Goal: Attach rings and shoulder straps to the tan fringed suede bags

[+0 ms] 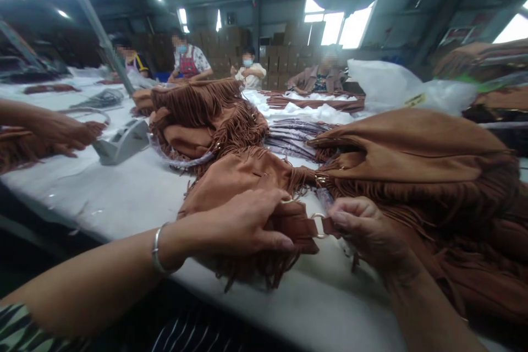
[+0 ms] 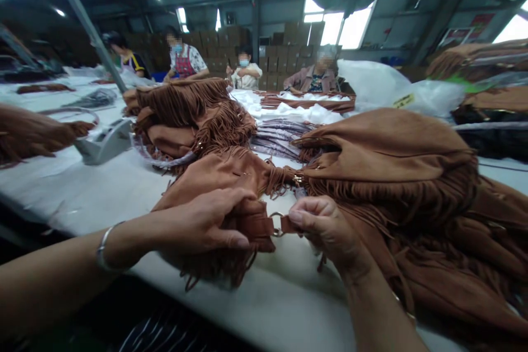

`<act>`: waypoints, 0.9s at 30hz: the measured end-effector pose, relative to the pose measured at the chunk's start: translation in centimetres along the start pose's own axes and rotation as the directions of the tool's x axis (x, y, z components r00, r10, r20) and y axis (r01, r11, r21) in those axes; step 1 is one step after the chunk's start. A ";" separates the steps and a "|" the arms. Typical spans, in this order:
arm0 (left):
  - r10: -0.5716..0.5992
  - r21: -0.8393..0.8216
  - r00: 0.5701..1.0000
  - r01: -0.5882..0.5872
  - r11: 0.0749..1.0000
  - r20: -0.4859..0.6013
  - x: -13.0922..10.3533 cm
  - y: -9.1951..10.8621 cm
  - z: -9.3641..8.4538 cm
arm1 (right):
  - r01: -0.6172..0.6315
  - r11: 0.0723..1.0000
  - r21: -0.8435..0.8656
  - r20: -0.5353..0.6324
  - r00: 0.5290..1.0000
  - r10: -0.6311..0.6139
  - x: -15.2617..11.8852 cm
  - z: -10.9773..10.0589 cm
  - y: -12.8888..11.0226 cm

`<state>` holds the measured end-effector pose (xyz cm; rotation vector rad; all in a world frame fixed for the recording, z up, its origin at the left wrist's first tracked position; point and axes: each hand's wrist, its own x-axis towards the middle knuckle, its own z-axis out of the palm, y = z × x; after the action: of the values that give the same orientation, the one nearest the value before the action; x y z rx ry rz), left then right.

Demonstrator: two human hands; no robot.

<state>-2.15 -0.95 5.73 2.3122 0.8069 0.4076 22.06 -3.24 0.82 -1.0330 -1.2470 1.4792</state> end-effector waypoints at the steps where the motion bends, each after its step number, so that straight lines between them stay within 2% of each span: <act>1: 0.014 0.015 1.000 -0.014 1.000 0.018 -0.4 0.6 -0.1 | 0.002 1.000 -0.015 0.026 1.000 -0.002 -0.2 -0.1 -0.1; 4: -0.015 -0.026 0.999 0.016 1.000 0.028 -1.0 1.4 0.4 | -0.013 0.994 -0.106 0.128 0.991 0.026 -0.6 0.0 -0.3; 6: -0.066 -0.141 0.997 0.072 0.987 0.049 -0.6 0.8 1.0 | -0.012 0.989 -0.145 0.179 0.983 0.038 -0.8 0.1 -0.2; 7: -0.062 -0.241 0.994 0.083 0.967 0.094 -0.3 0.3 1.3 | -0.007 0.989 -0.145 0.194 0.980 0.035 -0.7 0.2 -0.1; 10: 0.069 -0.495 0.972 0.053 0.867 0.226 1.2 -1.7 1.9 | -0.018 0.998 -0.059 0.217 0.976 0.030 -0.2 0.6 0.7; 13: 0.152 -0.524 0.962 -0.013 0.852 0.225 2.7 -2.9 2.3 | -0.031 0.999 0.033 0.230 0.973 0.022 0.5 1.1 1.6; 15: 0.192 -0.502 0.952 -0.048 0.863 0.238 3.1 -2.8 2.2 | -0.027 0.999 0.028 0.253 0.967 0.019 0.5 1.2 1.6; 17: 0.176 -0.386 0.965 -0.089 0.918 0.196 2.4 -2.3 1.7 | -0.022 1.000 -0.004 0.258 0.966 0.022 0.2 0.9 1.0; 18: 0.137 -0.270 0.981 -0.096 0.958 0.136 1.7 -2.1 1.3 | -0.010 1.000 -0.027 0.241 0.970 0.017 0.0 0.8 0.5; 20: 0.031 0.015 0.999 -0.031 0.999 -0.007 -0.5 -1.8 0.6 | 0.013 0.995 -0.102 0.189 0.982 0.007 -0.7 0.4 -0.6; 21: -0.014 0.132 0.999 0.020 0.991 -0.043 -1.6 -1.9 0.3 | 0.013 0.990 -0.141 0.179 0.984 0.012 -1.1 0.3 -1.1; 22: -0.055 0.220 0.998 0.060 0.974 -0.030 -2.8 -2.1 0.2 | 0.009 0.986 -0.169 0.197 0.980 0.025 -1.4 0.3 -1.6; 24: -0.093 0.351 0.995 0.075 0.933 0.035 -4.3 -3.0 0.5 | -0.020 0.980 -0.196 0.318 0.945 0.083 -1.9 0.7 -2.0; 27: -0.073 0.446 0.992 0.018 0.895 0.106 -4.6 -4.7 1.7 | -0.024 0.973 -0.228 0.538 0.830 0.146 -2.2 1.6 -1.8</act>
<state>-6.89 -1.87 0.96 2.7002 0.9715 0.0581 21.22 -5.61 2.93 -0.8229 -1.8212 1.8215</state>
